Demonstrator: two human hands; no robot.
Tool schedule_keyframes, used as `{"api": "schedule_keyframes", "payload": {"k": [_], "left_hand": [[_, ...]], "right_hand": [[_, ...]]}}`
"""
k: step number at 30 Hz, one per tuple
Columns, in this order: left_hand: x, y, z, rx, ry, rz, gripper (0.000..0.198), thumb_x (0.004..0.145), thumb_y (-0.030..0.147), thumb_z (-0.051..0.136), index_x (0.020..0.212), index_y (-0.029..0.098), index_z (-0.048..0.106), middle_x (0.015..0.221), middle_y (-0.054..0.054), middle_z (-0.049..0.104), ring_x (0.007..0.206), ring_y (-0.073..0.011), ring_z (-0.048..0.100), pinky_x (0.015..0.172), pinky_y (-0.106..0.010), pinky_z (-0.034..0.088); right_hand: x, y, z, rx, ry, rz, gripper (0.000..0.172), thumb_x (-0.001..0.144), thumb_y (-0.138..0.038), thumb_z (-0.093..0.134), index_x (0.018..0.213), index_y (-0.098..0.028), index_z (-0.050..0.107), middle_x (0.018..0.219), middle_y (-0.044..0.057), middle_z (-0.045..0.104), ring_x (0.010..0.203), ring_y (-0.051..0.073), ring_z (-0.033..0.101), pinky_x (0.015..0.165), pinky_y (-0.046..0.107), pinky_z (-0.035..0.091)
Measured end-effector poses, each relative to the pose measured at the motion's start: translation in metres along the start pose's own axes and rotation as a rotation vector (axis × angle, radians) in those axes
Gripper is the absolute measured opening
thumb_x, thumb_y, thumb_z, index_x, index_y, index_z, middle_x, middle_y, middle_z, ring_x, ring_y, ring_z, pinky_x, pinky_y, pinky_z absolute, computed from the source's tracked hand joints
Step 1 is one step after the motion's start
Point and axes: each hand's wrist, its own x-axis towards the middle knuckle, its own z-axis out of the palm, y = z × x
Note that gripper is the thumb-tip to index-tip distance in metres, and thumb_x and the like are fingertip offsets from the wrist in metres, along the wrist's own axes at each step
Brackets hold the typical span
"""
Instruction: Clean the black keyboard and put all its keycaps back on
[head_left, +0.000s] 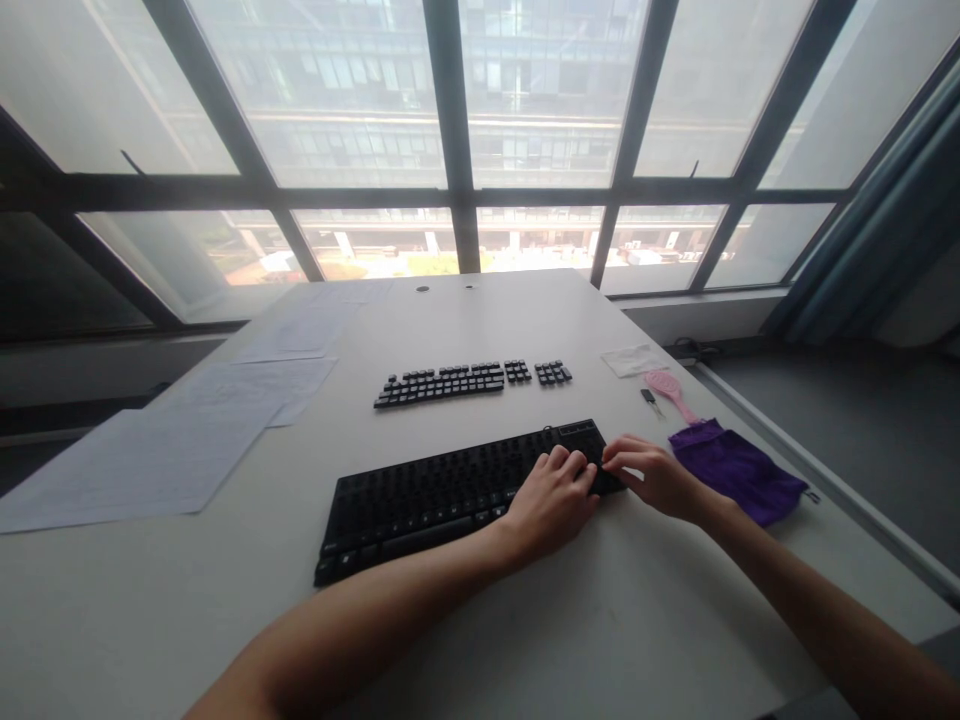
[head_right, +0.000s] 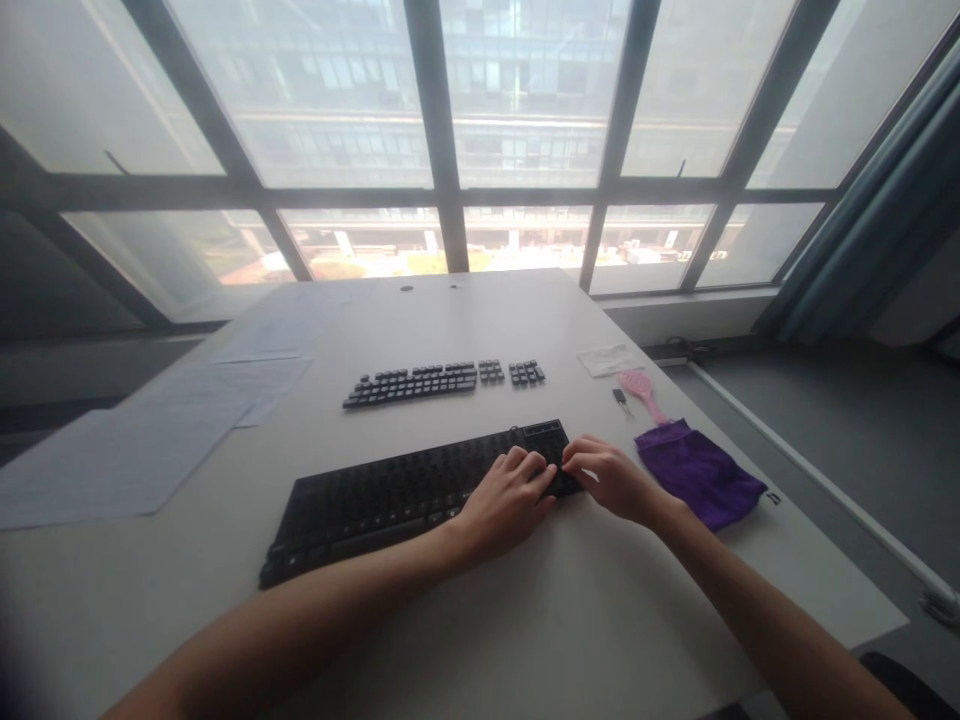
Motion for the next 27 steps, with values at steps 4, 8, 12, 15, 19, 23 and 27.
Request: {"api": "schedule_keyframes", "payload": {"k": [4, 8, 12, 15, 19, 23, 27], "left_hand": [[0.001, 0.0, 0.0, 0.004, -0.001, 0.003, 0.034, 0.099, 0.039, 0.055, 0.127, 0.019, 0.055, 0.117, -0.009, 0.058, 0.111, -0.0268, 0.049, 0.09, -0.04, 0.047], [0.001, 0.001, 0.0, 0.006, -0.004, 0.001, 0.034, 0.099, 0.039, 0.056, 0.127, 0.019, 0.055, 0.117, -0.009, 0.057, 0.111, -0.0269, 0.049, 0.09, -0.04, 0.047], [0.001, 0.001, -0.001, 0.008, -0.007, 0.006, 0.035, 0.098, 0.038, 0.059, 0.127, 0.018, 0.054, 0.117, -0.009, 0.058, 0.112, -0.0271, 0.049, 0.09, -0.04, 0.047], [0.001, 0.001, -0.002, 0.0, 0.001, -0.01, 0.033, 0.097, 0.037, 0.061, 0.123, 0.019, 0.055, 0.118, -0.008, 0.059, 0.111, -0.027, 0.05, 0.09, -0.04, 0.047], [0.001, 0.003, -0.005, -0.013, 0.016, -0.029, 0.031, 0.097, 0.034, 0.06, 0.123, 0.019, 0.055, 0.117, -0.007, 0.061, 0.11, -0.0265, 0.051, 0.09, -0.04, 0.047], [0.001, 0.004, -0.015, -0.026, 0.036, -0.02, 0.031, 0.097, 0.035, 0.06, 0.123, 0.019, 0.057, 0.117, -0.008, 0.063, 0.11, -0.0268, 0.053, 0.089, -0.04, 0.047], [-0.001, -0.018, -0.043, -0.086, 0.126, -0.066, 0.031, 0.099, 0.037, 0.057, 0.124, 0.021, 0.061, 0.115, -0.007, 0.067, 0.108, -0.0259, 0.056, 0.091, -0.04, 0.047]], "right_hand": [[0.0, -0.006, -0.004, -0.091, -0.026, 0.042, 0.018, 0.089, -0.009, 0.057, 0.087, -0.023, 0.068, 0.103, 0.008, 0.069, 0.098, 0.023, 0.062, 0.083, 0.038, 0.054], [0.0, -0.008, -0.001, -0.116, -0.038, 0.099, 0.017, 0.085, -0.008, 0.059, 0.082, -0.023, 0.065, 0.103, 0.007, 0.068, 0.099, 0.024, 0.061, 0.085, 0.039, 0.054], [0.001, -0.009, 0.002, -0.111, -0.008, 0.136, 0.017, 0.084, -0.007, 0.059, 0.079, -0.023, 0.066, 0.098, 0.006, 0.069, 0.097, 0.023, 0.062, 0.085, 0.038, 0.053], [0.0, -0.012, 0.003, -0.114, 0.038, 0.127, 0.018, 0.086, -0.008, 0.059, 0.084, -0.023, 0.069, 0.097, 0.006, 0.07, 0.096, 0.023, 0.062, 0.085, 0.038, 0.053], [-0.002, -0.013, 0.004, -0.154, 0.069, 0.113, 0.025, 0.087, -0.006, 0.056, 0.094, -0.023, 0.073, 0.1, 0.007, 0.071, 0.098, 0.024, 0.062, 0.088, 0.04, 0.052], [-0.003, -0.013, 0.006, -0.204, 0.044, 0.121, 0.031, 0.085, -0.002, 0.052, 0.092, -0.023, 0.073, 0.103, 0.006, 0.069, 0.101, 0.025, 0.06, 0.088, 0.04, 0.051], [0.013, -0.024, 0.006, -0.196, 0.16, 0.107, 0.027, 0.086, -0.002, 0.05, 0.09, -0.022, 0.069, 0.096, 0.006, 0.069, 0.095, 0.025, 0.061, 0.086, 0.04, 0.05]]}}
